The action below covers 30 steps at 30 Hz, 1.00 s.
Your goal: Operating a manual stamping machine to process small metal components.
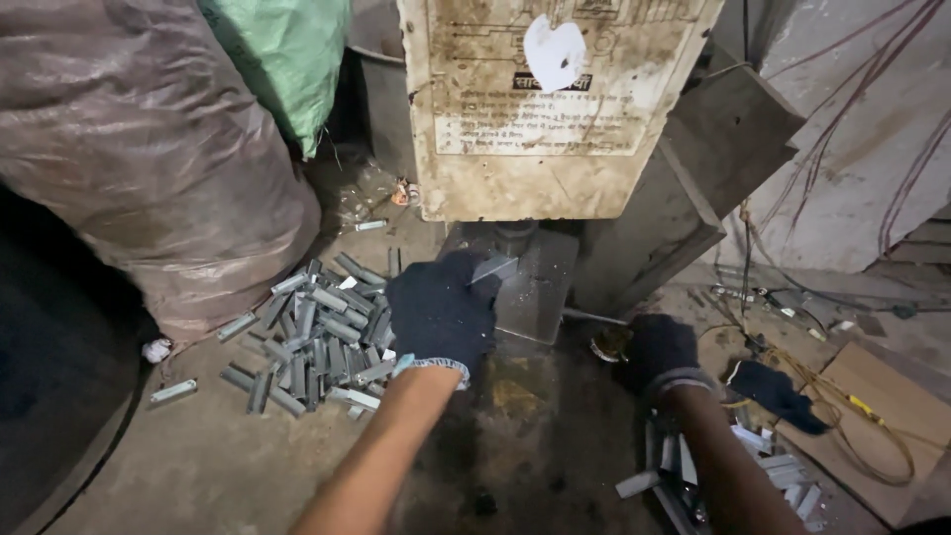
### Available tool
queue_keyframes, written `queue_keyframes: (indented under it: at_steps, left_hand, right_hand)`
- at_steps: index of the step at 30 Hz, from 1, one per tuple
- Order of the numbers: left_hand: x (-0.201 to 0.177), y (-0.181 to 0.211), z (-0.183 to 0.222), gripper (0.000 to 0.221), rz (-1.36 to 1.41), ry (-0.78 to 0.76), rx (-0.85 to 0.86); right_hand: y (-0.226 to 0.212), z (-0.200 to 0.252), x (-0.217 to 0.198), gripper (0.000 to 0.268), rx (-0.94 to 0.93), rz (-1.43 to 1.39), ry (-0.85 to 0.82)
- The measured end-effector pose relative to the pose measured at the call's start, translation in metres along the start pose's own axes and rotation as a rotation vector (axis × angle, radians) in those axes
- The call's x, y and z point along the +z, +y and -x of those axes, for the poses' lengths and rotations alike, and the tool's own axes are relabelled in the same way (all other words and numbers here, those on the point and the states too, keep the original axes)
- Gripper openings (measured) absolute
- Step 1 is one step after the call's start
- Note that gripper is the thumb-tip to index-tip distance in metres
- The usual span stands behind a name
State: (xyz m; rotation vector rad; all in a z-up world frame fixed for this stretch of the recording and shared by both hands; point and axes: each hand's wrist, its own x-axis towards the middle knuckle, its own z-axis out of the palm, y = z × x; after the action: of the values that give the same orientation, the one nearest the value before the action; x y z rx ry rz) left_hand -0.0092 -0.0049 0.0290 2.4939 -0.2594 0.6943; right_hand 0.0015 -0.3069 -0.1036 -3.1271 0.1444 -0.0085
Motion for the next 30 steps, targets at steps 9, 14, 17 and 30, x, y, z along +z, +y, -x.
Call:
queue_keyframes:
  at_steps: [9,14,17,30]
  left_hand:
    - [-0.017,-0.005,-0.010,0.031,0.057,-0.115,0.065]
    - [-0.009,-0.006,0.002,0.033,0.082,-0.082,0.108]
    - [-0.001,-0.013,0.006,0.037,0.151,-0.040,0.056]
    - [0.005,-0.055,-0.047,0.053,0.001,-0.431,0.181]
  right_hand:
    - [0.037,-0.019,0.039,0.057,-0.113,-0.141,-0.058]
    - [0.012,0.033,-0.108,0.046,-0.044,0.088,-0.025]
    - [0.002,0.048,-0.152,0.040,-0.034,0.264,0.044]
    - [0.015,0.054,-0.148,0.041,-0.191,0.236,0.269]
